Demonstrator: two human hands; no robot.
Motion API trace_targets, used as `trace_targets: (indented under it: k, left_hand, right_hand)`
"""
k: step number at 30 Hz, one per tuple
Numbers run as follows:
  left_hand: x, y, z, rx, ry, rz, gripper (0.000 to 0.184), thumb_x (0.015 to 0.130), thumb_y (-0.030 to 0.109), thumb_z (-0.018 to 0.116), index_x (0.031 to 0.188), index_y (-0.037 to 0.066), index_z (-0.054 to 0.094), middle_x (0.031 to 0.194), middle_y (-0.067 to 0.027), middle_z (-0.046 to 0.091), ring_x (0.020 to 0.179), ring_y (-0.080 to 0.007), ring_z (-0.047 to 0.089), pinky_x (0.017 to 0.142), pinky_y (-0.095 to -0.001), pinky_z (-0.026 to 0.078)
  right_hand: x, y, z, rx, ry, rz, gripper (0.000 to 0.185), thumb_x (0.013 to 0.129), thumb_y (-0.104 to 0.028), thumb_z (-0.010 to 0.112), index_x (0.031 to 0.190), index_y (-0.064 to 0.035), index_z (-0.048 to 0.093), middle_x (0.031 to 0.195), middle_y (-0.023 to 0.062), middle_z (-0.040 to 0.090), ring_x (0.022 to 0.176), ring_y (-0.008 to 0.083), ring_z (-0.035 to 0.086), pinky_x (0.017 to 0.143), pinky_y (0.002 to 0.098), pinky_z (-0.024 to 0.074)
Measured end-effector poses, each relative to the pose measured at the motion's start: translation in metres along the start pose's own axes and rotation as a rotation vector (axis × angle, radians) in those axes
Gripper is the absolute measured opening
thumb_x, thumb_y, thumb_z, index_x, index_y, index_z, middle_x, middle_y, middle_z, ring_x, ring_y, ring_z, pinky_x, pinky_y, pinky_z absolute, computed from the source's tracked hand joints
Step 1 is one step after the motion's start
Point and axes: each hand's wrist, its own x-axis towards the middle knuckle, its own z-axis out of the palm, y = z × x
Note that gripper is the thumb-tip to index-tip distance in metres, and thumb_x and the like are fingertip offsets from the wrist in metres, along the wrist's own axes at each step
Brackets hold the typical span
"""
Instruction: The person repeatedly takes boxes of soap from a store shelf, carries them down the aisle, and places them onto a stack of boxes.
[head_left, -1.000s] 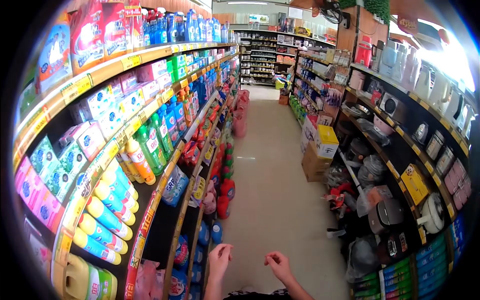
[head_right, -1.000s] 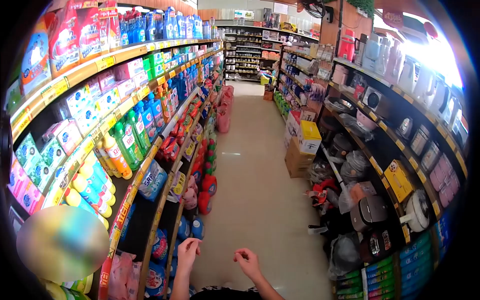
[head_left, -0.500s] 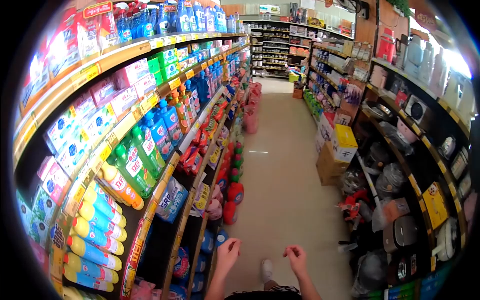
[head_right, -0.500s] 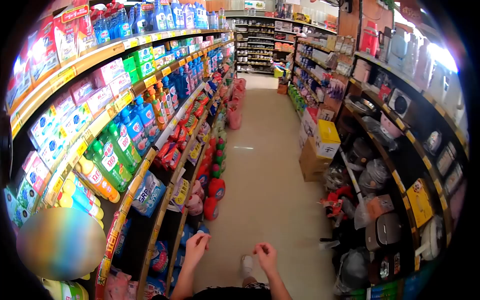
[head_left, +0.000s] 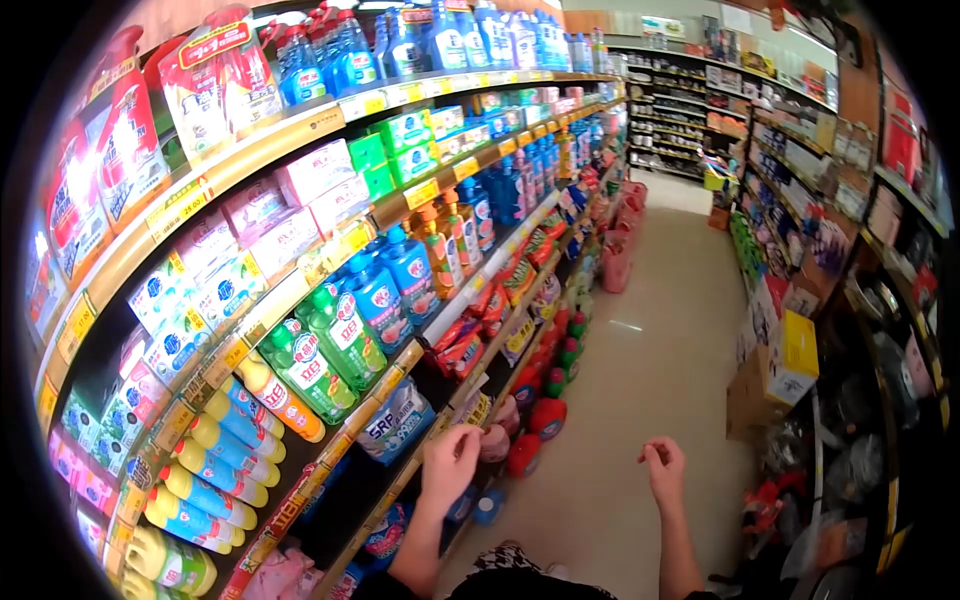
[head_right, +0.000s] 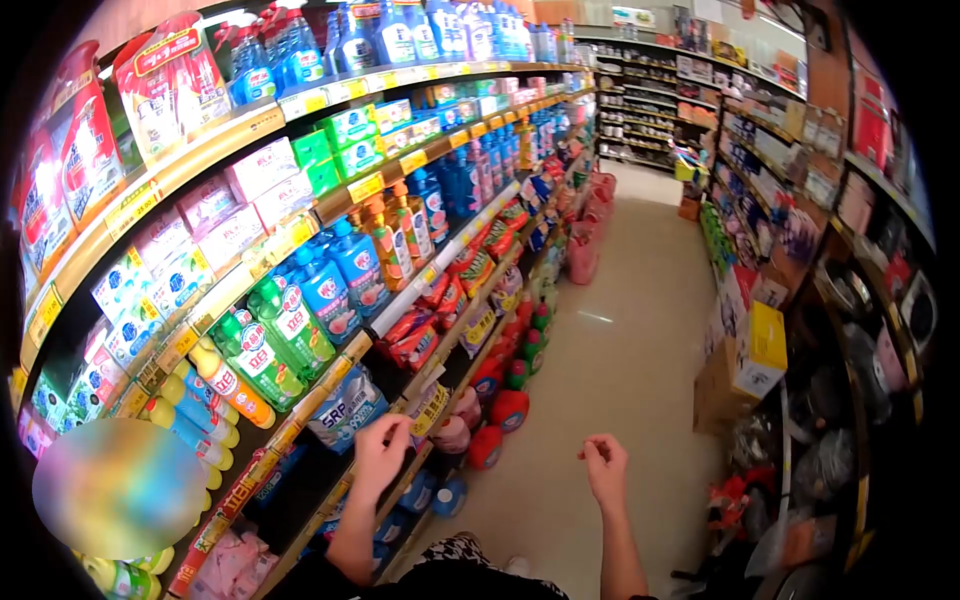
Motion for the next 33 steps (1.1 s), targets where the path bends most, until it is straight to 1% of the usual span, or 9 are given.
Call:
trace_targets:
  k: [8, 13, 16, 19, 22, 25, 27, 30, 33]
  left_hand:
    - [0.114, 0.035, -0.078, 0.308, 0.453, 0.328, 0.010, 0.080, -0.005, 0.059, 0.089, -0.001, 0.062, 0.076, -0.0113, 0.059, 0.066, -0.0202, 0.058, 0.061, -0.0284, 0.045]
    - [0.194, 0.066, -0.123, 0.543, 0.777, 0.571, 0.014, 0.077, -0.006, 0.059, 0.091, -0.002, 0.061, 0.086, -0.0140, 0.059, 0.077, -0.0262, 0.059, 0.066, -0.0313, 0.046]
    - [0.243, 0.069, -0.144, 0.925, 0.970, 0.593, 0.029, 0.075, 0.006, 0.064, 0.104, 0.003, 0.059, 0.098, -0.0125, 0.061, 0.096, -0.0305, 0.057, 0.095, -0.0456, 0.035]
    - [0.296, 0.071, -0.153, 1.135, 1.049, 0.445, 0.038, 0.082, 0.023, 0.059, 0.114, 0.001, 0.056, 0.105, -0.0134, 0.063, 0.103, -0.0269, 0.059, 0.105, -0.0548, 0.028]
    - [0.334, 0.068, -0.168, 1.189, 0.981, 0.090, 0.048, 0.087, 0.035, 0.050, 0.113, -0.005, 0.056, 0.095, -0.0186, 0.067, 0.094, -0.0285, 0.064, 0.103, -0.0587, 0.028]
    - [0.343, 0.055, -0.170, 1.327, 0.946, 0.023, 0.050, 0.087, 0.038, 0.049, 0.108, -0.006, 0.059, 0.084, -0.0192, 0.068, 0.082, -0.0300, 0.067, 0.101, -0.0569, 0.032]
    - [0.343, 0.053, -0.171, 1.344, 0.951, 0.034, 0.052, 0.087, 0.043, 0.050, 0.104, -0.005, 0.061, 0.077, -0.0160, 0.068, 0.068, -0.0272, 0.066, 0.083, -0.0457, 0.045]
    - [0.342, 0.047, -0.174, 1.393, 0.962, 0.125, 0.054, 0.085, 0.046, 0.053, 0.101, -0.005, 0.063, 0.073, -0.0141, 0.067, 0.063, -0.0233, 0.065, 0.067, -0.0367, 0.048]
    - [0.339, 0.048, -0.173, 1.352, 0.954, 0.178, 0.056, 0.084, 0.045, 0.055, 0.102, -0.006, 0.062, 0.075, -0.0151, 0.067, 0.066, -0.0252, 0.064, 0.069, -0.0362, 0.047]
  right_hand:
    - [0.145, -0.045, 0.135, -0.032, -0.497, -0.308, 0.009, 0.086, -0.004, 0.060, 0.093, 0.0010, 0.061, 0.081, 0.0050, 0.065, 0.073, 0.0115, 0.061, 0.068, 0.0247, 0.0487]
    - [0.208, -0.120, 0.237, 0.001, -0.754, -0.551, 0.012, 0.082, 0.000, 0.061, 0.095, 0.0000, 0.061, 0.089, 0.0079, 0.065, 0.079, 0.0146, 0.061, 0.072, 0.0265, 0.0483]
    - [0.235, -0.171, 0.302, 0.064, -0.810, -0.838, 0.017, 0.081, 0.002, 0.058, 0.098, 0.0006, 0.060, 0.096, 0.0110, 0.065, 0.092, 0.0203, 0.063, 0.082, 0.0303, 0.0483]
    - [0.242, -0.221, 0.366, 0.112, -0.742, -0.941, 0.033, 0.081, -0.003, 0.060, 0.113, 0.0004, 0.055, 0.110, 0.0166, 0.061, 0.099, 0.0260, 0.061, 0.086, 0.0344, 0.0480]
    - [0.259, -0.248, 0.440, 0.057, -0.485, -1.198, 0.047, 0.083, -0.016, 0.061, 0.123, 0.0049, 0.044, 0.113, 0.0248, 0.056, 0.109, 0.0389, 0.055, 0.093, 0.0418, 0.0437]
    - [0.267, -0.258, 0.487, 0.089, -0.477, -0.987, 0.065, 0.079, -0.026, 0.067, 0.127, 0.0094, 0.040, 0.116, 0.0276, 0.055, 0.109, 0.0390, 0.054, 0.093, 0.0419, 0.0440]
    - [0.275, -0.258, 0.508, 0.020, -0.415, -1.001, 0.079, 0.074, -0.033, 0.073, 0.130, 0.0104, 0.037, 0.117, 0.0280, 0.054, 0.107, 0.0388, 0.056, 0.093, 0.0415, 0.0449]
    - [0.274, -0.256, 0.514, 0.093, -0.424, -0.988, 0.078, 0.071, -0.030, 0.076, 0.128, 0.0105, 0.040, 0.118, 0.0269, 0.055, 0.108, 0.0366, 0.056, 0.091, 0.0405, 0.0462]
    - [0.268, -0.255, 0.516, 0.241, -0.507, -0.904, 0.073, 0.070, -0.018, 0.077, 0.129, 0.0058, 0.043, 0.111, 0.0205, 0.053, 0.103, 0.0314, 0.056, 0.089, 0.0376, 0.0468]
